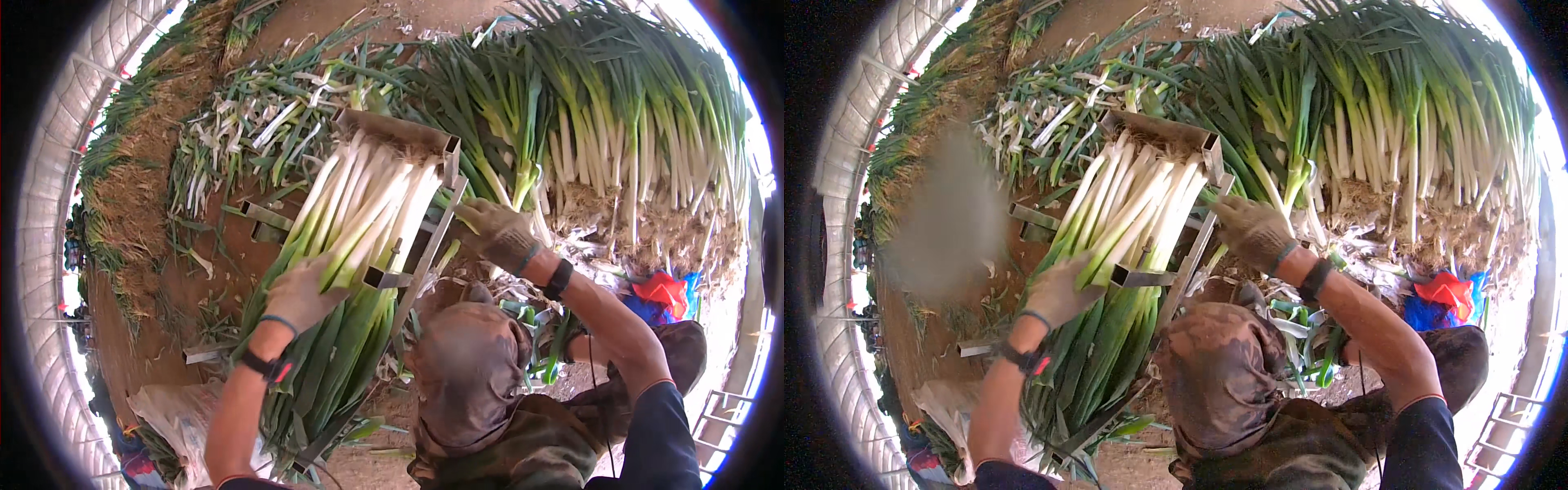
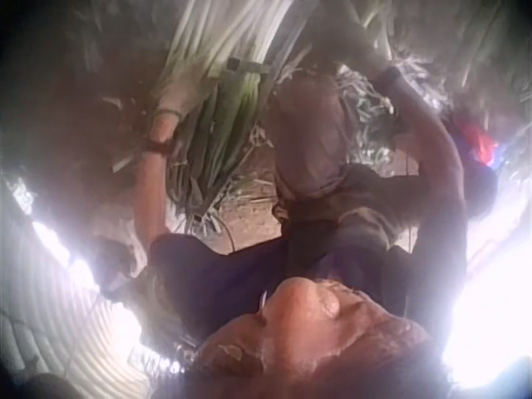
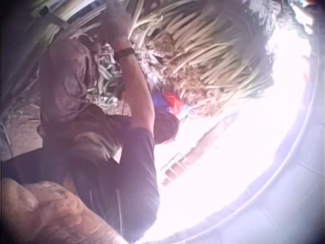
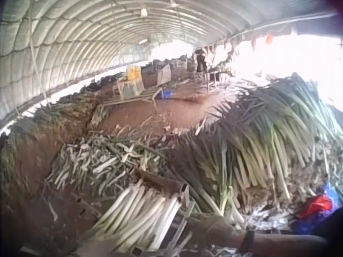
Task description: The recorder is sorting, cleaning, and placing harvested leeks into a metal aligning frame in an agricultural processing shed.
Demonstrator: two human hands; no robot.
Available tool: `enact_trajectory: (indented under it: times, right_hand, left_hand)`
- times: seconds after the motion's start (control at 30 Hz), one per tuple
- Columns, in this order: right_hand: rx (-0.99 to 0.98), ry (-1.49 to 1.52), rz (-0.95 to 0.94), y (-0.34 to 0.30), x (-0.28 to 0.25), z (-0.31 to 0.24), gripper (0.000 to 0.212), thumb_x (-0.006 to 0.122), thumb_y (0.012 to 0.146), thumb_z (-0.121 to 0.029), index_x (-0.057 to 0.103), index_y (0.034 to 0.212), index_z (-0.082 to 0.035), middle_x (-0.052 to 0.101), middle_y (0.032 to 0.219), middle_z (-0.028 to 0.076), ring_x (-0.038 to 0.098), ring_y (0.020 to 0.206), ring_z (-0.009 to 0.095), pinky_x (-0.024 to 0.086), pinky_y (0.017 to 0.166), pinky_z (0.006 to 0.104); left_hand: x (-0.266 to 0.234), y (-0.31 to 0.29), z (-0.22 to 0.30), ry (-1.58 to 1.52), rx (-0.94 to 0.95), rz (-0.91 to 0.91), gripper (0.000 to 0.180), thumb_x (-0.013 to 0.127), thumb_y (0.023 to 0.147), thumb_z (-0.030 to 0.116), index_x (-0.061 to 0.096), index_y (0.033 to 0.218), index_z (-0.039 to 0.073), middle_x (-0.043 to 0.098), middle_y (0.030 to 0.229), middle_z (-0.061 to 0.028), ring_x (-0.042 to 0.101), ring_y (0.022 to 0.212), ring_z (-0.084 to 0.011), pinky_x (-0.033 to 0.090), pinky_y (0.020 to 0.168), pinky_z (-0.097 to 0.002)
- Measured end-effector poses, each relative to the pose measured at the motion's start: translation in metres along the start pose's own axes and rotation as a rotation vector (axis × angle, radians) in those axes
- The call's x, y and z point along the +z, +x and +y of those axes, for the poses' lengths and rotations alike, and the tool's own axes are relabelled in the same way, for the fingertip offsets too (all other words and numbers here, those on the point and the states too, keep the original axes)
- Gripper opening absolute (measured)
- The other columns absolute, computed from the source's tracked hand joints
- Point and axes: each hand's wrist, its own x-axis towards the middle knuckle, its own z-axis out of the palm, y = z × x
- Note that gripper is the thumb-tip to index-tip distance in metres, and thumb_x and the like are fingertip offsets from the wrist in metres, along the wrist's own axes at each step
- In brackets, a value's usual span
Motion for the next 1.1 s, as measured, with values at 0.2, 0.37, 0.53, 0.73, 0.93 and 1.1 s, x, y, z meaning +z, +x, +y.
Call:
enact_trajectory:
  times: [0.2,0.37,0.53,0.73,0.93,1.1]
  right_hand:
    - [-0.266,0.084,0.024,0.107,0.066,-0.047,0.047,0.064,0.097,-0.031,0.058,0.137,-0.008,0.059,0.141,0.016,0.063,0.120,0.034,0.054,0.099,0.0442]
    - [-0.180,-0.033,-0.035,0.140,0.096,-0.030,0.055,0.060,0.099,-0.039,0.055,0.144,-0.008,0.054,0.150,0.015,0.054,0.133,0.034,0.039,0.117,0.0456]
    - [-0.104,-0.053,0.106,0.119,0.120,-0.042,0.051,0.058,0.099,-0.039,0.057,0.143,-0.014,0.052,0.153,0.010,0.042,0.146,0.028,0.025,0.124,0.0488]
    - [0.094,0.751,0.397,0.065,0.089,0.033,0.044,0.075,0.088,-0.014,0.065,0.130,-0.011,0.070,0.119,0.016,0.070,0.103,0.033,0.058,0.087,0.0417]
    - [0.874,0.000,-0.130,-0.046,0.113,0.133,0.075,0.077,0.081,-0.056,0.056,0.138,-0.012,0.073,0.107,0.023,0.071,0.098,0.040,0.056,0.082,0.0493]
    - [0.852,0.011,-0.244,-0.068,0.152,0.152,0.077,0.082,0.076,-0.048,0.056,0.136,-0.008,0.075,0.103,0.020,0.073,0.094,0.038,0.058,0.080,0.0496]
  left_hand:
    - [0.033,-0.018,-0.044,0.035,-0.074,0.135,0.067,0.074,0.087,0.047,0.055,0.146,0.022,0.065,0.108,-0.0226,0.068,0.097,-0.0417,0.055,0.080,-0.0517]
    - [0.038,-0.011,0.002,0.084,-0.139,0.197,0.061,0.077,0.083,0.046,0.061,0.137,0.021,0.065,0.097,-0.0186,0.068,0.086,-0.0398,0.054,0.074,-0.0505]
    - [0.056,-0.005,-0.025,0.114,-0.065,0.218,0.062,0.077,0.085,0.040,0.058,0.140,0.018,0.061,0.094,-0.0187,0.065,0.083,-0.0409,0.051,0.069,-0.0521]
    - [0.066,-0.001,-0.033,0.165,0.028,0.304,0.067,0.076,0.087,0.036,0.052,0.147,0.017,0.057,0.093,-0.0201,0.061,0.083,-0.0426,0.048,0.067,-0.0532]
    - [0.073,-0.001,-0.041,0.174,0.051,0.331,0.068,0.076,0.086,0.035,0.052,0.148,0.018,0.057,0.093,-0.0206,0.061,0.083,-0.0434,0.048,0.067,-0.0533]
    - [0.070,-0.001,-0.040,0.181,0.018,0.316,0.064,0.075,0.087,0.037,0.055,0.145,0.018,0.059,0.096,-0.0218,0.062,0.088,-0.0441,0.050,0.071,-0.0534]
